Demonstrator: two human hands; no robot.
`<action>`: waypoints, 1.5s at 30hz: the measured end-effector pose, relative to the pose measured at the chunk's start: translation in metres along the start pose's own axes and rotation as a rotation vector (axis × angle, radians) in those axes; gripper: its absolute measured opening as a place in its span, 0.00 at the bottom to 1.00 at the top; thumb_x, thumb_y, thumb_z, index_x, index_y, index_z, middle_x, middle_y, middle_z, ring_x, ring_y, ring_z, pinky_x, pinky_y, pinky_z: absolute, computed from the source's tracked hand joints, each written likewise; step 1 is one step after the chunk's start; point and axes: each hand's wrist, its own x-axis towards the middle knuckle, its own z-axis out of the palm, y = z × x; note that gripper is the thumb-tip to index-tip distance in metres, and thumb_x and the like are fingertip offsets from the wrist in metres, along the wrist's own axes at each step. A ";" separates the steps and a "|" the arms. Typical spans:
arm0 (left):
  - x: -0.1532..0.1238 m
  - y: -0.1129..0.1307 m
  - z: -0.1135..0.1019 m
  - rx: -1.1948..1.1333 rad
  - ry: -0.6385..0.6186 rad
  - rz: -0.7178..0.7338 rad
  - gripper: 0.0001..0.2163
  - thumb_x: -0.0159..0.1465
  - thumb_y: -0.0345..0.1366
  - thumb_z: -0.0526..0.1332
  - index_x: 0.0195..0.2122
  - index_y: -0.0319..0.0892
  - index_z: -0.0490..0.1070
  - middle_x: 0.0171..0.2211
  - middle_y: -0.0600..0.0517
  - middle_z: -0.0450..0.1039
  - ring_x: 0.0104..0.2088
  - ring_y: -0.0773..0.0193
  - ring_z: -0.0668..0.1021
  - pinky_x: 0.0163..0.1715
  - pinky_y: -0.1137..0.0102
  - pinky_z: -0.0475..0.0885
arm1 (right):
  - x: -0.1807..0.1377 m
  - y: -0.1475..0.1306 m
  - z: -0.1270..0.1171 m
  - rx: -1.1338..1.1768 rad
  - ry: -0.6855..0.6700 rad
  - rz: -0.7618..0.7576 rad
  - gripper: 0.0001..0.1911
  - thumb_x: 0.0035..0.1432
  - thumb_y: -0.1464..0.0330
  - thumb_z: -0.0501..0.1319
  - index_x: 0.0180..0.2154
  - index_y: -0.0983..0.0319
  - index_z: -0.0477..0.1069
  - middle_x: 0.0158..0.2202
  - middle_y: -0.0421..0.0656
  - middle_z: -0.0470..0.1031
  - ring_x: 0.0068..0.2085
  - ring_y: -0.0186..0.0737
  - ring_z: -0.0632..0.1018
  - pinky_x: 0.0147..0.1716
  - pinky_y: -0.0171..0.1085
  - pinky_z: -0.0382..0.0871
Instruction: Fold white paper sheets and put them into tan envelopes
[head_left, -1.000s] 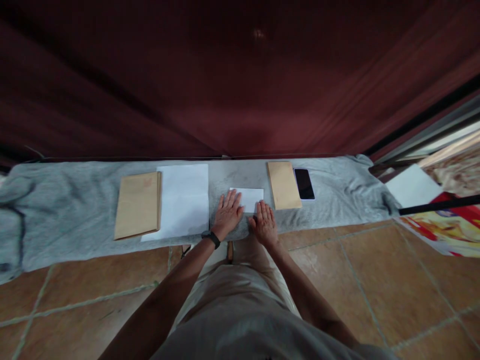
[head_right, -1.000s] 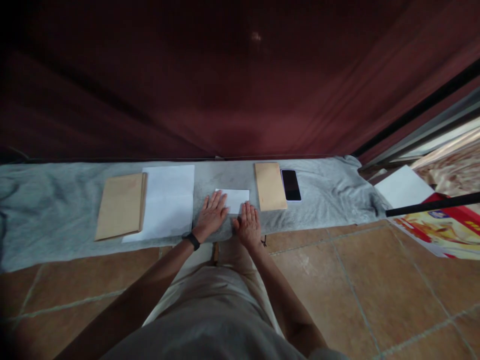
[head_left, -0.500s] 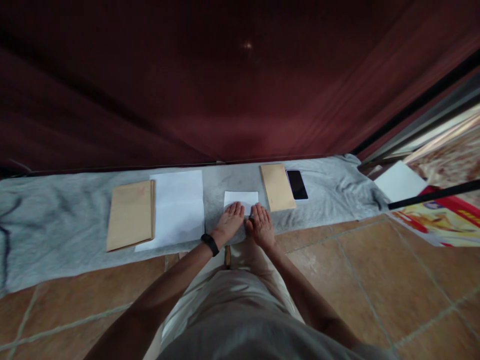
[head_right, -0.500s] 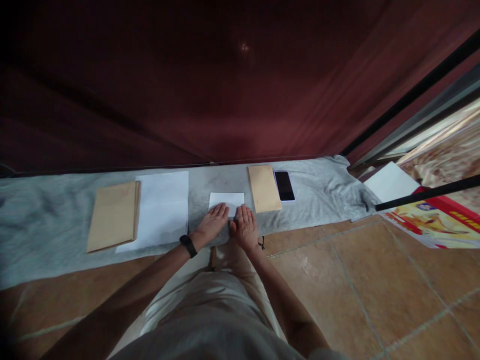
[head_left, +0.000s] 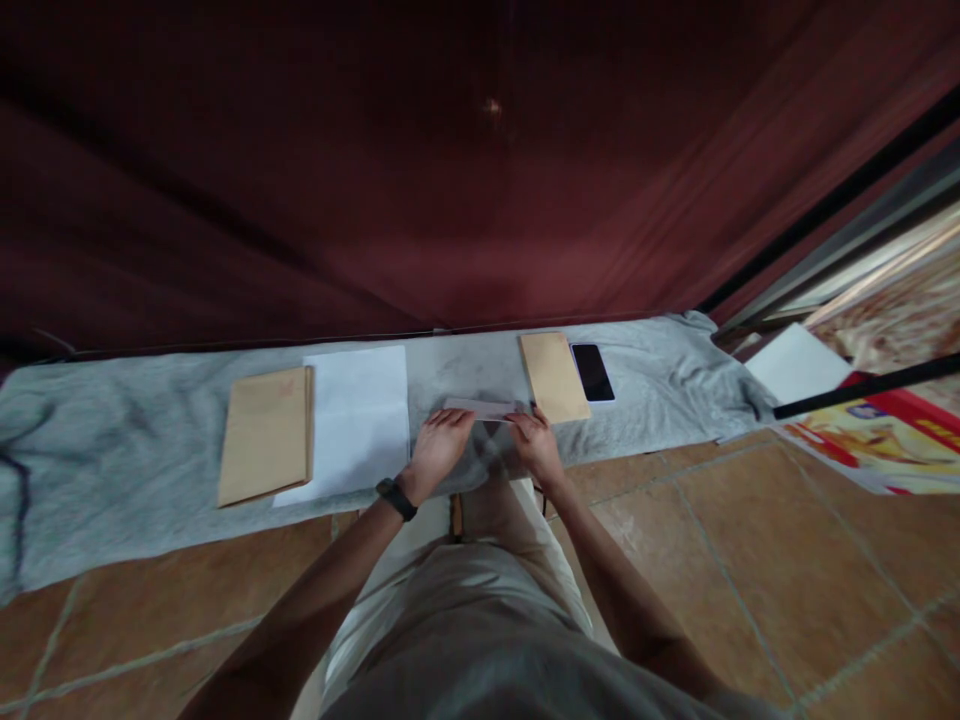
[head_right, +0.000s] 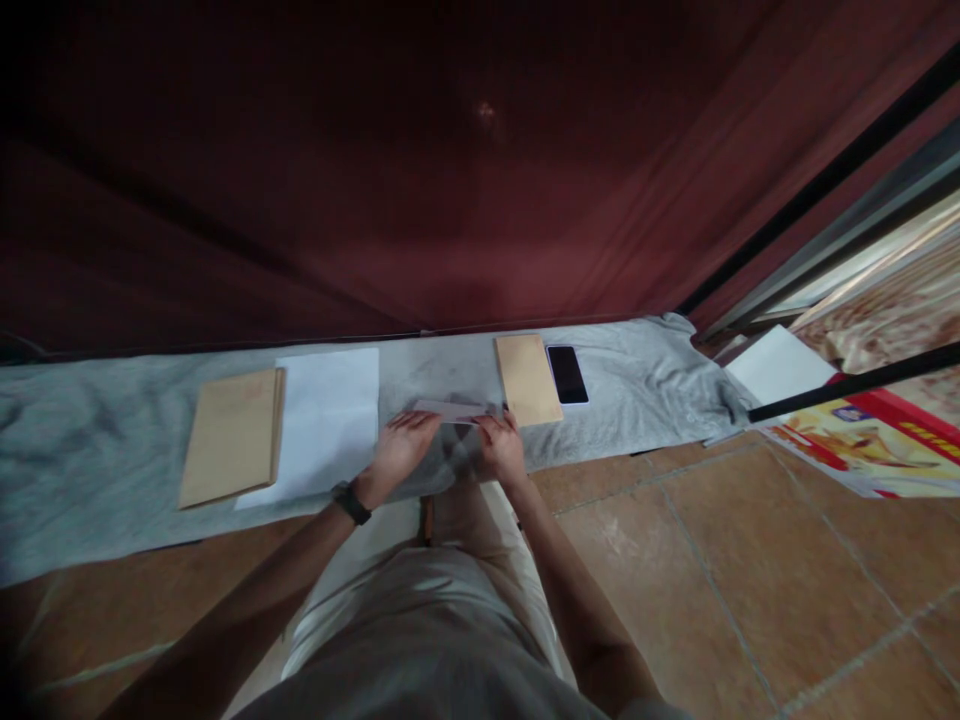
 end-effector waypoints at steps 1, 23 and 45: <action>0.001 -0.005 -0.005 -0.064 0.038 -0.039 0.12 0.69 0.31 0.55 0.46 0.45 0.78 0.46 0.46 0.81 0.49 0.54 0.80 0.55 0.60 0.71 | 0.004 0.000 -0.005 0.070 0.011 0.023 0.16 0.70 0.66 0.53 0.49 0.57 0.79 0.48 0.45 0.82 0.51 0.43 0.79 0.62 0.46 0.65; 0.024 -0.050 0.047 -0.532 0.188 -0.695 0.04 0.62 0.33 0.60 0.32 0.44 0.75 0.32 0.50 0.80 0.35 0.58 0.81 0.40 0.65 0.72 | -0.004 -0.027 0.048 -0.128 -0.035 -0.088 0.25 0.73 0.66 0.49 0.66 0.68 0.63 0.68 0.54 0.64 0.69 0.48 0.64 0.67 0.48 0.62; -0.017 0.001 0.049 0.070 0.036 -0.097 0.23 0.73 0.35 0.49 0.68 0.38 0.62 0.68 0.41 0.63 0.69 0.48 0.63 0.69 0.52 0.56 | -0.010 -0.029 0.056 -0.297 -0.153 -0.099 0.29 0.71 0.67 0.51 0.70 0.65 0.56 0.72 0.53 0.57 0.71 0.50 0.60 0.70 0.52 0.52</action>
